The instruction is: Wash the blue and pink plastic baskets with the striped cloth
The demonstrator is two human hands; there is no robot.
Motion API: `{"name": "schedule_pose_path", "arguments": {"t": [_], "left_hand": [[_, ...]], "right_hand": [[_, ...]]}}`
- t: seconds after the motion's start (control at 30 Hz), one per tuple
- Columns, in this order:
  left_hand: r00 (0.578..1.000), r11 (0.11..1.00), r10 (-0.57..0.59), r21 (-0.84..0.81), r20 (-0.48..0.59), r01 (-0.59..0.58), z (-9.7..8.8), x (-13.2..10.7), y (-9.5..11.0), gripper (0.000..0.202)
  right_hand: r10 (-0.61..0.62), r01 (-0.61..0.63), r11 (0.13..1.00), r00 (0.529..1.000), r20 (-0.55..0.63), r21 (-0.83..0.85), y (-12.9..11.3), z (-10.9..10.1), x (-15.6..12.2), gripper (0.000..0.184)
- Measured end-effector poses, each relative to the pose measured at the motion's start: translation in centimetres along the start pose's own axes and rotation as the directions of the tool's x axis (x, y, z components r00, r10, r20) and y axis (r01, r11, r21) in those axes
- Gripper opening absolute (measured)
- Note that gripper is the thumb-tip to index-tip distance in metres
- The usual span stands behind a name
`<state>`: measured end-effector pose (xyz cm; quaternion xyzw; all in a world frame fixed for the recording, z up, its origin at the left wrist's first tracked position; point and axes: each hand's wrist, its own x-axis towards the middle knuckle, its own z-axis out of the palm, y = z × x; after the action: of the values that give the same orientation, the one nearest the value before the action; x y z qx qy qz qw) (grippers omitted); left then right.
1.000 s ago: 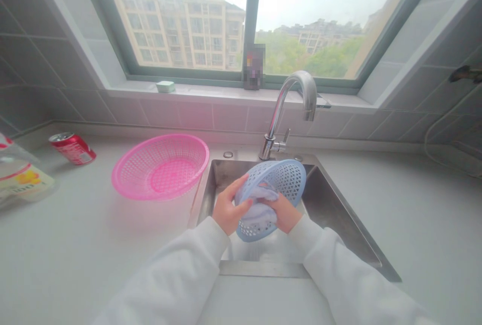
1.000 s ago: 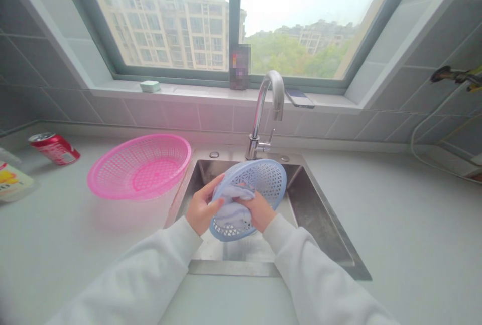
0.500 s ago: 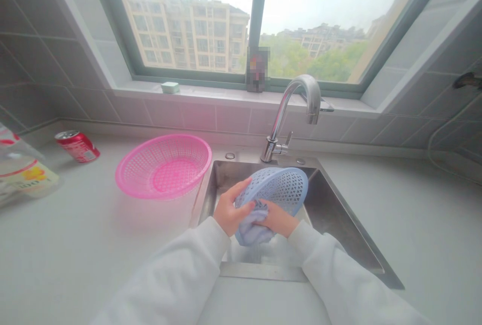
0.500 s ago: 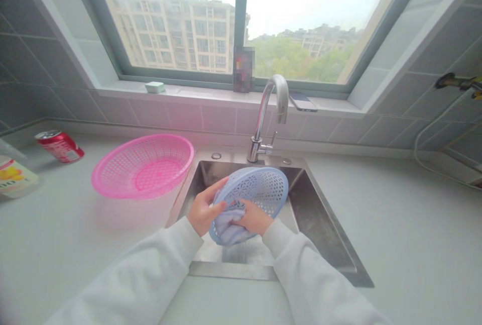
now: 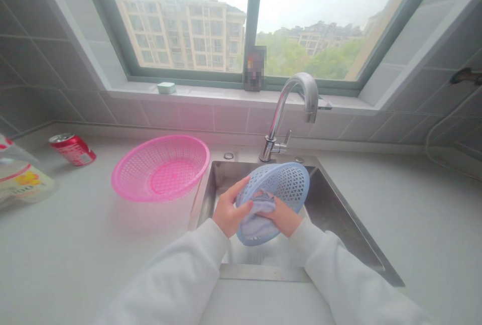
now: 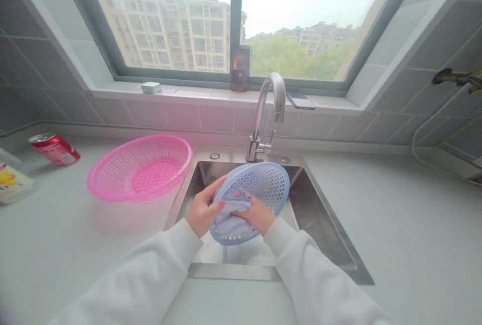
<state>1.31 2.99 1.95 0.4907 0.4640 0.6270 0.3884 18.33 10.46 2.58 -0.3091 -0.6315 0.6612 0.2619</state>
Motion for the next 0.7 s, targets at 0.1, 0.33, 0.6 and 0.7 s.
{"name": "schedule_pose_path", "arguments": {"t": [0.1, 0.33, 0.6, 0.7], "left_hand": [[1.000, 1.000, 0.004, -0.021, -0.018, -0.005, 0.0, 0.0, 0.1, 0.080], [0.999, 0.999, -0.005, -0.052, -0.033, 0.003, -0.1, -0.1, 0.0, 0.078], [0.999, 0.999, 0.005, -0.044, -0.034, -0.007, -0.2, -0.2, 0.1, 0.077], [0.999, 0.996, -0.002, -0.086, -0.049, -0.002, -0.1, -0.1, 0.2, 0.082]], "right_hand": [[-0.036, 0.035, 0.994, 0.999, 0.003, 0.106, 0.0, 0.3, 0.0, 0.030], [-0.053, 0.071, 0.977, 0.994, 0.096, -0.201, -0.1, -0.1, 0.0, 0.030], [-0.040, 0.074, 0.944, 0.993, 0.113, -0.323, -0.2, 0.1, -0.1, 0.026], [-0.059, 0.070, 0.966, 0.997, 0.051, -0.248, -0.2, -0.2, -0.3, 0.031]]}}
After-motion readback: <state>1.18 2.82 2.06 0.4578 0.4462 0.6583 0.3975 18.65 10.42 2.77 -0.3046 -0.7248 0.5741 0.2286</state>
